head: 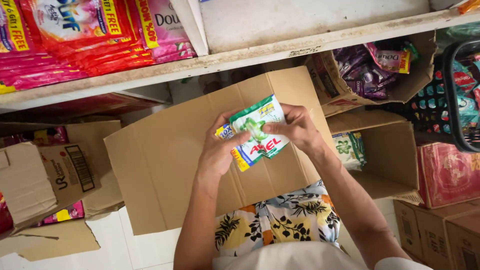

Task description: The person repeatedly picks up small Ariel detergent packets from a cardboard box, folds them, and places them on a shelf. They also use clear tape to secure the packets to the shelf surface. The person handles multiple packets one by one, arranging them in a row alongside other detergent packets.

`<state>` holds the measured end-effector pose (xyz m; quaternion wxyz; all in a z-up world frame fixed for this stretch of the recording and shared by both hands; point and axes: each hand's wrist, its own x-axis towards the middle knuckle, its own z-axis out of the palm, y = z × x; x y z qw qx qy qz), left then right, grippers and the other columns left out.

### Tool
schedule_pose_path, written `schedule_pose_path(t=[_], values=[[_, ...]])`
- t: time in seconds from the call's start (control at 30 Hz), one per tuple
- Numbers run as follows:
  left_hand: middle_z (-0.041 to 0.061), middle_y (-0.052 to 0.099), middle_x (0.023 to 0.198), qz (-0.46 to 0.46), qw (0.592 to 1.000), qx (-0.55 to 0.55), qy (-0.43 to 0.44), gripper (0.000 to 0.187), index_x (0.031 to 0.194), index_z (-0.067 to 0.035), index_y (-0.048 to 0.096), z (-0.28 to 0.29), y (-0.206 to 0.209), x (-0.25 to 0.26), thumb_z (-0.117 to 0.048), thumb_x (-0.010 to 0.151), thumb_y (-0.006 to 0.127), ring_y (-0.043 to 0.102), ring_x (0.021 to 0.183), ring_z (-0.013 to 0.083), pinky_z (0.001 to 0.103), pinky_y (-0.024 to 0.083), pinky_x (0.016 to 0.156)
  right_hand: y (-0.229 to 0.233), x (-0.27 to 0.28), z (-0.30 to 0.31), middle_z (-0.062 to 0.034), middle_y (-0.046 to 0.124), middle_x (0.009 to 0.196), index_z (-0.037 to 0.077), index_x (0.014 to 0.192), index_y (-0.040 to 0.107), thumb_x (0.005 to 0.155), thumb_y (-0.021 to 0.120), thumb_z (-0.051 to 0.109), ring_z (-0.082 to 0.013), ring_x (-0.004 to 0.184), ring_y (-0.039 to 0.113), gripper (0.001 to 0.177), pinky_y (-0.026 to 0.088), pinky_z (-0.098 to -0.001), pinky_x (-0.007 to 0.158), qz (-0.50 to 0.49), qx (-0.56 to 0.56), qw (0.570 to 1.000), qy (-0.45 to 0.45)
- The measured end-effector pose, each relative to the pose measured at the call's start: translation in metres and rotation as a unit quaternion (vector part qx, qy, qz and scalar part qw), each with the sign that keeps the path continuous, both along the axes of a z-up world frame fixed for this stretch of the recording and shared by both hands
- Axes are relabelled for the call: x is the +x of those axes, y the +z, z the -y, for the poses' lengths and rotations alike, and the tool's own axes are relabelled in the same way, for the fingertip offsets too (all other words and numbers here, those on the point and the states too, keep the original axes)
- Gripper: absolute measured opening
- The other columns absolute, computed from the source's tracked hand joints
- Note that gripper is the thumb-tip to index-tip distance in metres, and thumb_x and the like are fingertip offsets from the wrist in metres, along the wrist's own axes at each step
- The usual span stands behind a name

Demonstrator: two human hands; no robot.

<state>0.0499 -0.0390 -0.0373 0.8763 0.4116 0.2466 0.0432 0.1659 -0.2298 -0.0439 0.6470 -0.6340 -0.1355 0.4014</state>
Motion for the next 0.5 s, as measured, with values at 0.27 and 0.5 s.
schedule_pose_path(t=[0.27,0.5], values=[[0.008,0.076,0.108,0.013,1.0,0.004,-0.013,0.032,0.115,0.001,0.069,0.003,-0.042,-0.011,0.002,0.085,0.079,0.072,0.095,0.0165,0.034,0.059,0.089,-0.001,0.004,0.001,-0.0107,0.076,0.11,0.001,0.123,0.067,0.081,0.08,0.0,-0.0145,0.095,0.074,0.044,0.06,-0.031,0.086,-0.065,0.116,0.991,-0.018],[0.007,0.076,0.105,-0.01,0.997,0.071,-0.031,0.034,0.114,-0.001,0.068,0.003,-0.016,-0.009,0.001,0.083,0.08,0.074,0.09,0.0143,0.031,0.062,0.08,-0.024,0.001,0.001,-0.0136,0.08,0.1,-0.002,0.107,0.077,0.08,0.085,-0.001,-0.0176,0.084,0.074,0.028,0.06,-0.0337,0.08,-0.044,0.024,0.998,-0.042]])
